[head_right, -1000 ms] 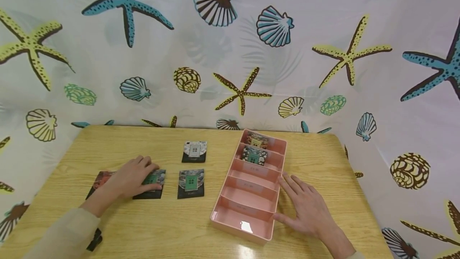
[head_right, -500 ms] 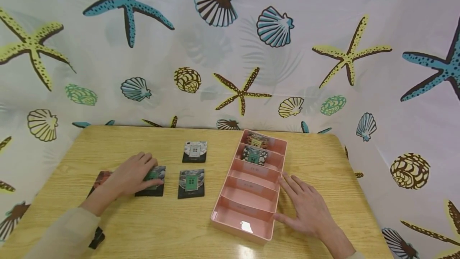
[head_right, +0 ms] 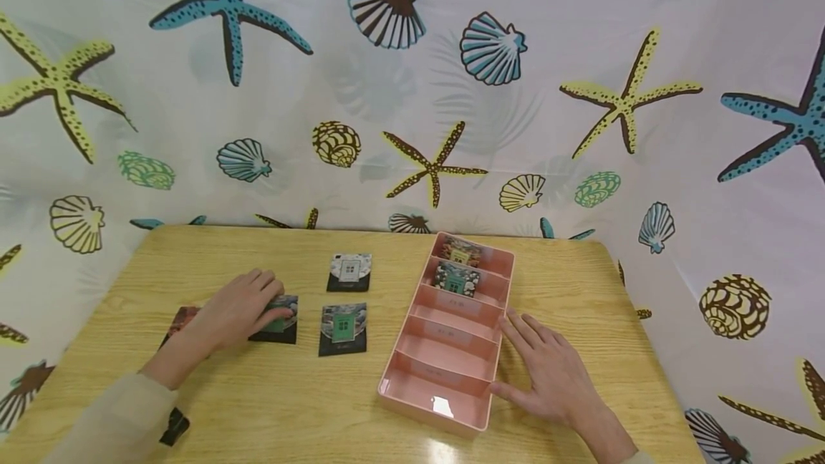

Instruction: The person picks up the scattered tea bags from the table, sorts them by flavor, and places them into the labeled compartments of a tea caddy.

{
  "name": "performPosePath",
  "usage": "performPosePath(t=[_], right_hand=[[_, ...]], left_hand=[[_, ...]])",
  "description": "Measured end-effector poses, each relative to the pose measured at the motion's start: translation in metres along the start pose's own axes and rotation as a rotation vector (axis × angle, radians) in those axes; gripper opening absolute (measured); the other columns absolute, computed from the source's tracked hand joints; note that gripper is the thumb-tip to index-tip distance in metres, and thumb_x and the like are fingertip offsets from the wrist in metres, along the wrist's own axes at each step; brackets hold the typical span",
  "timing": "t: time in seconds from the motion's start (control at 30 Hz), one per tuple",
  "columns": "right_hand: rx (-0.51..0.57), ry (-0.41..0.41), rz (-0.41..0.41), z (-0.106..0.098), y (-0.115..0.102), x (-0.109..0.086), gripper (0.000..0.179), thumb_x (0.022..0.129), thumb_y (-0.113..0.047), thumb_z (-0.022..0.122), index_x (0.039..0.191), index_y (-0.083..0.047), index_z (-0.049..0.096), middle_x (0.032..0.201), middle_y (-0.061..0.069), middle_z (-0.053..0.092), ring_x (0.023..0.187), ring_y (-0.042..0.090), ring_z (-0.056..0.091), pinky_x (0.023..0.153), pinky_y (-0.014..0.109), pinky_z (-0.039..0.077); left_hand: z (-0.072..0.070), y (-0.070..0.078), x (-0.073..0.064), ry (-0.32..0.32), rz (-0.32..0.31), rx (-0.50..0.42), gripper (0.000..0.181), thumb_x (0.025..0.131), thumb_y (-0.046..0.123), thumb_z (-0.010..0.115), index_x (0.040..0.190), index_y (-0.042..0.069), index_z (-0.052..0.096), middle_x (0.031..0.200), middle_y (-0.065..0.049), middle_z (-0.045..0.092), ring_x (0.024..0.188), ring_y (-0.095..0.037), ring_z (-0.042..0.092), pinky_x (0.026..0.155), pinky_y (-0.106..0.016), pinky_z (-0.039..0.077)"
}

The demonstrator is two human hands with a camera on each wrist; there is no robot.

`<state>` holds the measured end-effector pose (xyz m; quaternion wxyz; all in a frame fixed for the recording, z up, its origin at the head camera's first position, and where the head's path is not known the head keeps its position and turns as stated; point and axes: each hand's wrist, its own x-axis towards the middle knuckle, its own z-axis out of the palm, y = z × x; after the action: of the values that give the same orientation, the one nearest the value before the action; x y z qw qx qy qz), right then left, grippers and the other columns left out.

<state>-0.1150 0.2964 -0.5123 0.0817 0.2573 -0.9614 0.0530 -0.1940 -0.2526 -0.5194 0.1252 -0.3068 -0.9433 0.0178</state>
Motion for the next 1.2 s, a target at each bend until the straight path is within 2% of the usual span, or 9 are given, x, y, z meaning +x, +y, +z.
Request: performPosePath(t=[0.23, 0.47, 0.63, 0.7, 0.77, 0.87, 0.93, 1.1, 1.2], right_hand=[[-0.005, 0.012, -0.008, -0.001, 0.0, 0.0, 0.097, 0.086, -0.071, 0.069, 0.162, -0.016, 0.043, 0.167, 0.006, 0.045, 0.147, 0.036, 0.053, 0.106, 0.06, 0.054], [-0.006, 0.009, -0.008, -0.001, 0.0, 0.0, 0.097, 0.086, -0.071, 0.069, 0.162, -0.017, 0.044, 0.167, 0.006, 0.045, 0.147, 0.036, 0.053, 0.105, 0.06, 0.054], [-0.011, 0.009, -0.009, -0.002, -0.001, 0.001, 0.097, 0.086, -0.071, 0.069, 0.162, -0.017, 0.044, 0.167, 0.007, 0.046, 0.146, 0.036, 0.054, 0.105, 0.06, 0.054], [-0.01, 0.009, -0.01, -0.002, -0.001, 0.001, 0.097, 0.086, -0.071, 0.069, 0.162, -0.016, 0.044, 0.167, 0.007, 0.046, 0.146, 0.036, 0.054, 0.105, 0.06, 0.054], [-0.008, 0.009, -0.01, -0.002, -0.001, 0.001, 0.097, 0.087, -0.071, 0.069, 0.162, -0.016, 0.044, 0.167, 0.007, 0.046, 0.146, 0.036, 0.054, 0.105, 0.06, 0.054], [-0.005, 0.011, -0.011, -0.001, -0.001, 0.001, 0.096, 0.087, -0.071, 0.07, 0.162, -0.016, 0.044, 0.167, 0.007, 0.046, 0.146, 0.036, 0.054, 0.105, 0.061, 0.054], [-0.005, 0.013, -0.012, -0.001, 0.0, 0.001, 0.096, 0.087, -0.071, 0.07, 0.161, -0.016, 0.045, 0.167, 0.007, 0.046, 0.146, 0.036, 0.054, 0.105, 0.061, 0.054], [-0.003, 0.016, -0.011, 0.0, 0.0, 0.0, 0.096, 0.086, -0.071, 0.07, 0.161, -0.016, 0.044, 0.167, 0.007, 0.046, 0.146, 0.036, 0.054, 0.105, 0.06, 0.054], [-0.003, 0.014, -0.008, 0.0, 0.0, 0.0, 0.097, 0.086, -0.071, 0.07, 0.162, -0.016, 0.044, 0.167, 0.007, 0.046, 0.146, 0.036, 0.054, 0.105, 0.06, 0.054]], left_hand=[[-0.007, 0.004, 0.002, 0.035, 0.029, 0.049, 0.023, 0.099, 0.03, 0.073, 0.1, 0.011, 0.06, 0.093, -0.005, 0.054, 0.081, -0.02, 0.046, 0.067, -0.034, 0.043], [-0.016, 0.013, 0.006, 0.067, 0.061, 0.065, 0.019, 0.102, 0.027, 0.069, 0.101, 0.01, 0.06, 0.093, -0.005, 0.057, 0.082, -0.021, 0.051, 0.07, -0.035, 0.049], [-0.024, 0.024, 0.014, 0.097, 0.09, 0.067, 0.037, 0.113, 0.04, 0.041, 0.098, 0.011, 0.058, 0.091, -0.004, 0.056, 0.081, -0.021, 0.049, 0.071, -0.035, 0.047], [-0.028, 0.03, 0.018, 0.101, 0.097, 0.065, 0.041, 0.113, 0.042, 0.036, 0.096, 0.012, 0.057, 0.092, -0.004, 0.056, 0.083, -0.021, 0.05, 0.073, -0.035, 0.047], [-0.032, 0.037, 0.021, 0.111, 0.106, 0.062, 0.035, 0.112, 0.041, 0.044, 0.095, 0.012, 0.056, 0.092, -0.004, 0.056, 0.084, -0.022, 0.053, 0.074, -0.036, 0.048], [-0.04, 0.049, 0.027, 0.12, 0.104, 0.037, 0.026, 0.105, 0.036, 0.064, 0.093, 0.013, 0.057, 0.09, -0.003, 0.056, 0.084, -0.021, 0.054, 0.075, -0.036, 0.049], [-0.044, 0.056, 0.031, 0.127, 0.102, 0.023, 0.026, 0.101, 0.035, 0.07, 0.093, 0.014, 0.058, 0.089, -0.002, 0.056, 0.084, -0.02, 0.053, 0.075, -0.035, 0.049], [-0.049, 0.07, 0.04, 0.144, 0.103, -0.032, 0.029, 0.1, 0.042, 0.068, 0.092, 0.016, 0.059, 0.088, 0.0, 0.057, 0.082, -0.018, 0.051, 0.074, -0.034, 0.047], [-0.053, 0.078, 0.046, 0.172, 0.132, -0.056, 0.035, 0.106, 0.048, 0.055, 0.093, 0.016, 0.059, 0.09, 0.001, 0.057, 0.083, -0.017, 0.051, 0.075, -0.033, 0.048]])
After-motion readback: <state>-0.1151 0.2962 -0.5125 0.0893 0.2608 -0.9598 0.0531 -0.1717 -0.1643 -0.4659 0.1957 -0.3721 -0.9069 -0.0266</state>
